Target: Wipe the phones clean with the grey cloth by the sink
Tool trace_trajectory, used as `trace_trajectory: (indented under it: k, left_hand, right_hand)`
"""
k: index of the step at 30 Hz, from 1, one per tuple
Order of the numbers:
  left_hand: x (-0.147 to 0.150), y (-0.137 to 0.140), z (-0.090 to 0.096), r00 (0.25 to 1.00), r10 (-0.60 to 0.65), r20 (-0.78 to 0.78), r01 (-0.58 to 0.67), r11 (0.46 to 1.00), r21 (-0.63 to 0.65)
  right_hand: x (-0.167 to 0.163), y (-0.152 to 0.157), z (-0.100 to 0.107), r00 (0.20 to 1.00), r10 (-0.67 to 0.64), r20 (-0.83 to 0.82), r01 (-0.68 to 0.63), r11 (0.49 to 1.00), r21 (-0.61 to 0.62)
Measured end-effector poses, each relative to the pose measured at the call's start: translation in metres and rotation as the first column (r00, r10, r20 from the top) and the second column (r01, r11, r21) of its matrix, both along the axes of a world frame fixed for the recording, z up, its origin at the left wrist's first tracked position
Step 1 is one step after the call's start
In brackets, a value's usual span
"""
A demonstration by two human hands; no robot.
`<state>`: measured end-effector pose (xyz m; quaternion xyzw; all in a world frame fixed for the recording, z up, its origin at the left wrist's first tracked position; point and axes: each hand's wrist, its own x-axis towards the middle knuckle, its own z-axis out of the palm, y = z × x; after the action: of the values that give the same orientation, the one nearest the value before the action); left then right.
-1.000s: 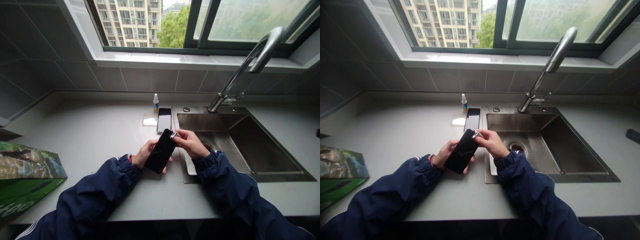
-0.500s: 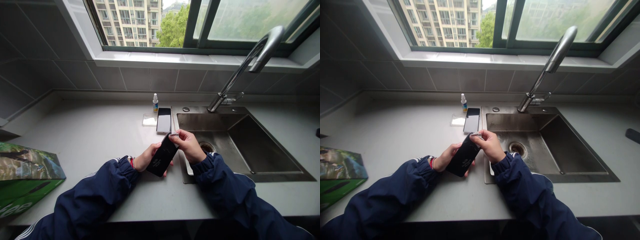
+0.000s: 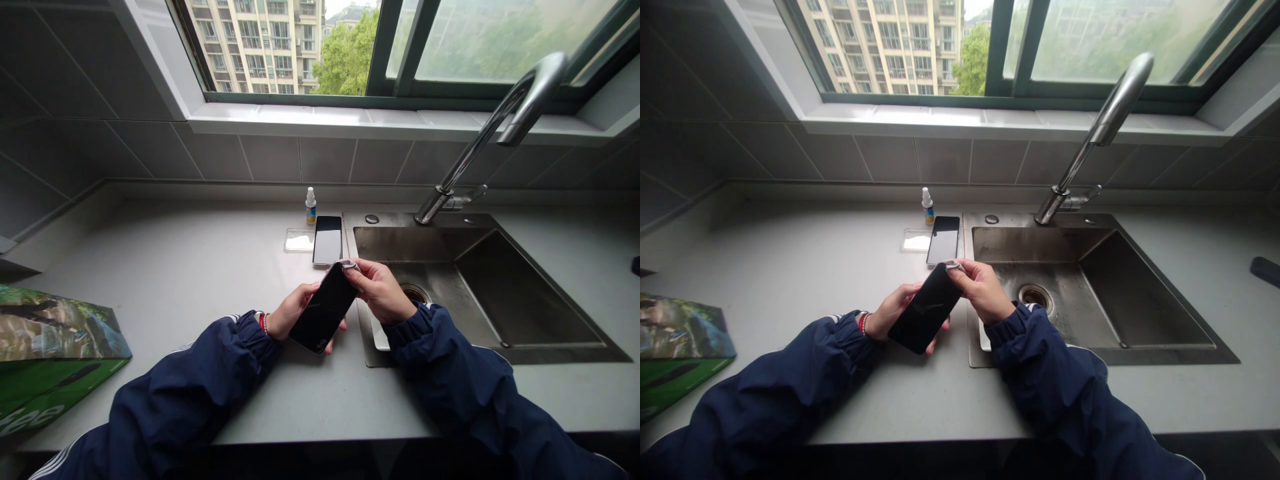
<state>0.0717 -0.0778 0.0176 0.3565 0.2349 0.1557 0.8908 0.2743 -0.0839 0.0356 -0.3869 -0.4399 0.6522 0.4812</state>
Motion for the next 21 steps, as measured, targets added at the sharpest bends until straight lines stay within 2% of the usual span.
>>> trace_trajectory:
  k: [3,8,15,21]
  left_hand:
    - [-0.001,0.001,0.001,1.000,0.003,0.014,-0.003,1.000,-0.007]
    - [-0.002,0.002,-0.001,1.000,0.018,0.023,-0.018,1.000,-0.015]
    - [0.000,-0.001,-0.004,0.999,0.052,-0.015,-0.051,0.997,0.055]
    - [0.003,-0.007,-0.013,0.997,0.070,-0.014,-0.068,0.995,0.074]
  right_hand:
    - [0.002,0.001,0.004,0.998,0.036,-0.059,-0.037,0.999,-0.028]
    - [0.003,0.002,0.004,0.998,0.038,-0.058,-0.041,0.998,-0.055]
    - [0.001,0.005,-0.001,0.998,-0.062,-0.031,0.061,0.998,-0.028]
    - [-0.005,0.003,-0.005,0.987,-0.156,0.030,0.155,0.988,0.009]
